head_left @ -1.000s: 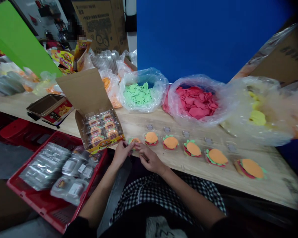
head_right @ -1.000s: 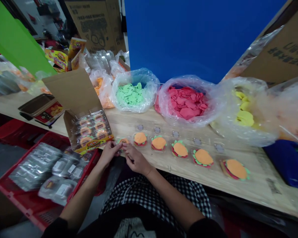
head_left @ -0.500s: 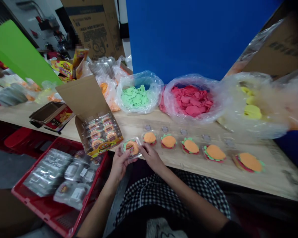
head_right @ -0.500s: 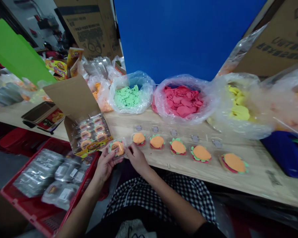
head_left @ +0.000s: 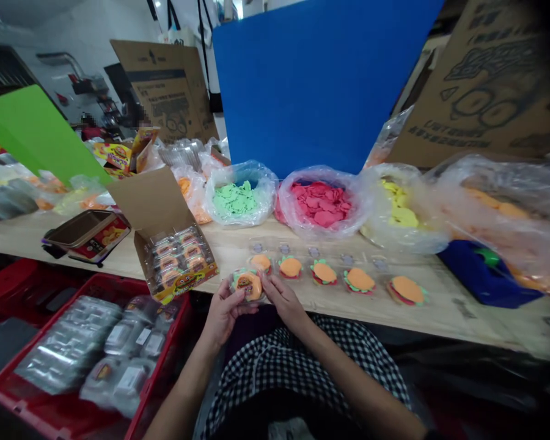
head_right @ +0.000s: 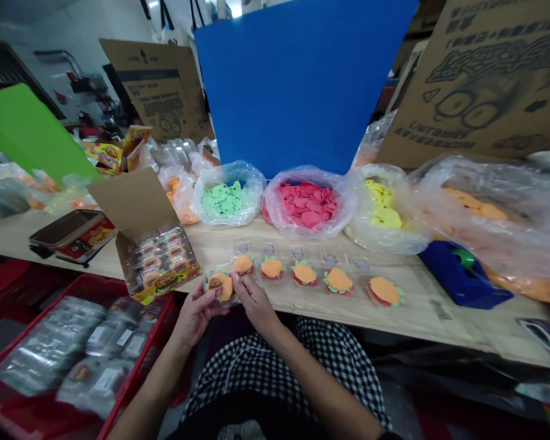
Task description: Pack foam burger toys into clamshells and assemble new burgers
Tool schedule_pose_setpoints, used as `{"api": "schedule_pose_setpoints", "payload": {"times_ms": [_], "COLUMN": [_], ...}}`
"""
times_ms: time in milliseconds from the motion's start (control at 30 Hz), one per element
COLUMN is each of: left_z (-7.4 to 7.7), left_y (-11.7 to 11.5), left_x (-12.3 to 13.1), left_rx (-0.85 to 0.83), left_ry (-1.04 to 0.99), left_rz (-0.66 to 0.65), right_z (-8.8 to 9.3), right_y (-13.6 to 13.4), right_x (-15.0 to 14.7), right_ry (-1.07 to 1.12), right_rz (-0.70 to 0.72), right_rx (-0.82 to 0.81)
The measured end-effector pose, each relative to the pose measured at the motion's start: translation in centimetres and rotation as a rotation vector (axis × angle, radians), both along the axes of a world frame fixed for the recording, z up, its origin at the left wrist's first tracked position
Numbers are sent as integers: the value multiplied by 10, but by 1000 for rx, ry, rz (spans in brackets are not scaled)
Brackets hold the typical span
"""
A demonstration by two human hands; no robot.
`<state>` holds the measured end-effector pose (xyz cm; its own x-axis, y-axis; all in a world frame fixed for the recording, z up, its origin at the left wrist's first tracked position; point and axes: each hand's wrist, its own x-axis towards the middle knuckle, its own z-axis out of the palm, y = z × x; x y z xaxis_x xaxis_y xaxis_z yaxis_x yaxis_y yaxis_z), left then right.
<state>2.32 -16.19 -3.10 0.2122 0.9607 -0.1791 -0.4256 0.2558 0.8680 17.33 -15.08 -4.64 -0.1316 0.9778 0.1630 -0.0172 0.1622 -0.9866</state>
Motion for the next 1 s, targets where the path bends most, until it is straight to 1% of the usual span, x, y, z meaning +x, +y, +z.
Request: {"api": "schedule_pose_setpoints", "payload": {"times_ms": [133,300,433,533,667,767,867,1000], "left_z": [8,13,16,20,28,33,33,28], "left_y": [-7,-13,-17,-20,-24,-26,-28,-25], "left_x": [11,24,35,43,52,57,62,65], "left_rx": [41,22,18,1,-6,-18,-38,-43], "left_ry": [72,95,105,131,212,262,258,239], "left_rz": [-112,-160,-145,-119,-76,-69,-73,-94], "right_z": [12,18,20,18,14,13,14,9], "right_y": [2,-7,-12,-9,1,5,4,-3], "right_x": [22,40,47,54,67,76,80,77], "right_ry": [-28,48,134,157,108,54,81,167], "right_rz": [9,59,81,90,190,251,248,159], "right_rx": [19,28,21,-1,-61,-61,-50,-52]}}
